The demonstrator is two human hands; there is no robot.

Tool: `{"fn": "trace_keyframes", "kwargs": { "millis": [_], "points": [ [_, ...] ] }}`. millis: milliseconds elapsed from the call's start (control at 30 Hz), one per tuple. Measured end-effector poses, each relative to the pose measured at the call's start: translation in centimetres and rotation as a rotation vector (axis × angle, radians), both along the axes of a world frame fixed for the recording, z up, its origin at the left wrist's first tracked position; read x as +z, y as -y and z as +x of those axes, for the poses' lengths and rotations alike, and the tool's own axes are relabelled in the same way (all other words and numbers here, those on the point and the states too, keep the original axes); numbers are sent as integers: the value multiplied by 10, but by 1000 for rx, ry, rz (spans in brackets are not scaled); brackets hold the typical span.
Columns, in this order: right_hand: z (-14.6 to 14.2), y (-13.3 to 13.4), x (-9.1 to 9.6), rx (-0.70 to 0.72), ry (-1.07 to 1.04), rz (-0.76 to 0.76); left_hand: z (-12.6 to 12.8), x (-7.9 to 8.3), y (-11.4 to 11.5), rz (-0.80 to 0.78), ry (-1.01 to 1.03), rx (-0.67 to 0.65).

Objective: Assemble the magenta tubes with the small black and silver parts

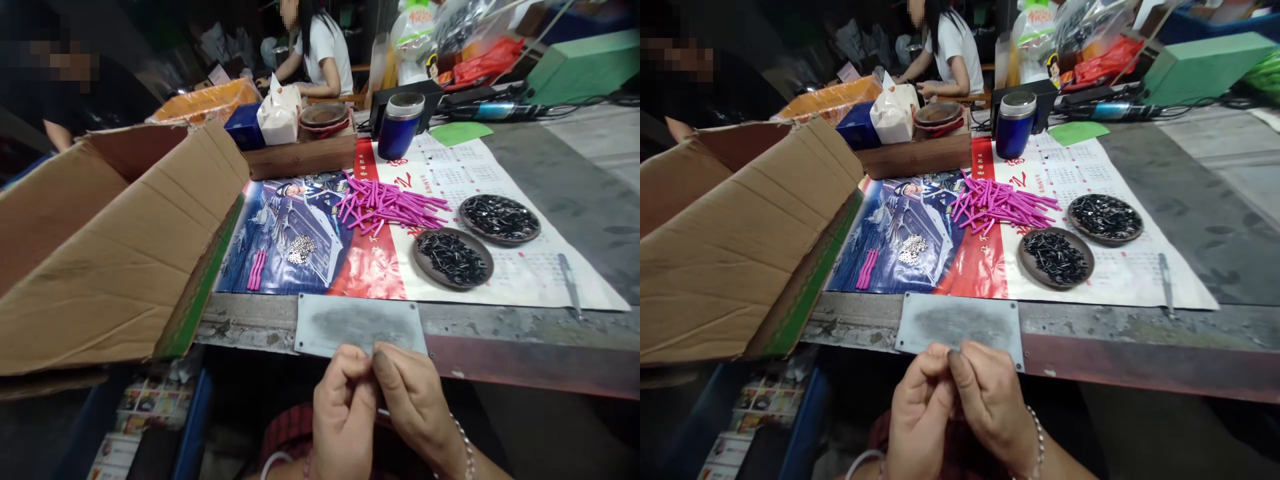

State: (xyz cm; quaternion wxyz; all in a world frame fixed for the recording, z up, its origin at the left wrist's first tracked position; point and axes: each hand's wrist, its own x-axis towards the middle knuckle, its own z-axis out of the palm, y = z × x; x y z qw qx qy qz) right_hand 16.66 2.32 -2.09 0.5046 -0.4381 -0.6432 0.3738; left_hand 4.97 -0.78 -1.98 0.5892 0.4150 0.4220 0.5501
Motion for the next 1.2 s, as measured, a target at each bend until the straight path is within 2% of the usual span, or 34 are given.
{"fn": "trace_keyframes", "kwargs": {
  "millis": [100, 167, 267, 333, 400, 500, 567, 700, 767, 1067, 1200],
  "points": [
    [2, 1, 0, 115, -73, -194, 0, 1, 1, -8, 30, -6],
    [1, 6, 3, 73, -50, -124, -1, 3, 1, 14, 16, 8],
    [-3, 10, 8, -74, 21, 20, -3, 5, 2, 30, -18, 29],
    [-3, 9, 9, -89, 24, 21, -3, 7, 2, 3, -34, 12],
    [-1, 5, 7, 12, -28, -96, -2, 7, 3, -30, -38, -3],
    [3, 3, 3, 168, -208, -441, -2, 6, 4, -36, -18, 14],
    [5, 5, 2, 186, -261, -516, -2, 5, 4, -23, -27, 17],
    [2, 10, 8, 106, -108, -230, -6, 5, 2, 53, -97, 2],
    [0, 11, 11, 77, -38, -133, -7, 6, 2, 72, -118, 7],
    [1, 15, 12, 43, 37, 11, -9, 8, 2, 83, -120, 77],
    [-5, 19, 10, -113, 118, 88, -10, 8, 2, 136, -152, 88]
  ]
}}
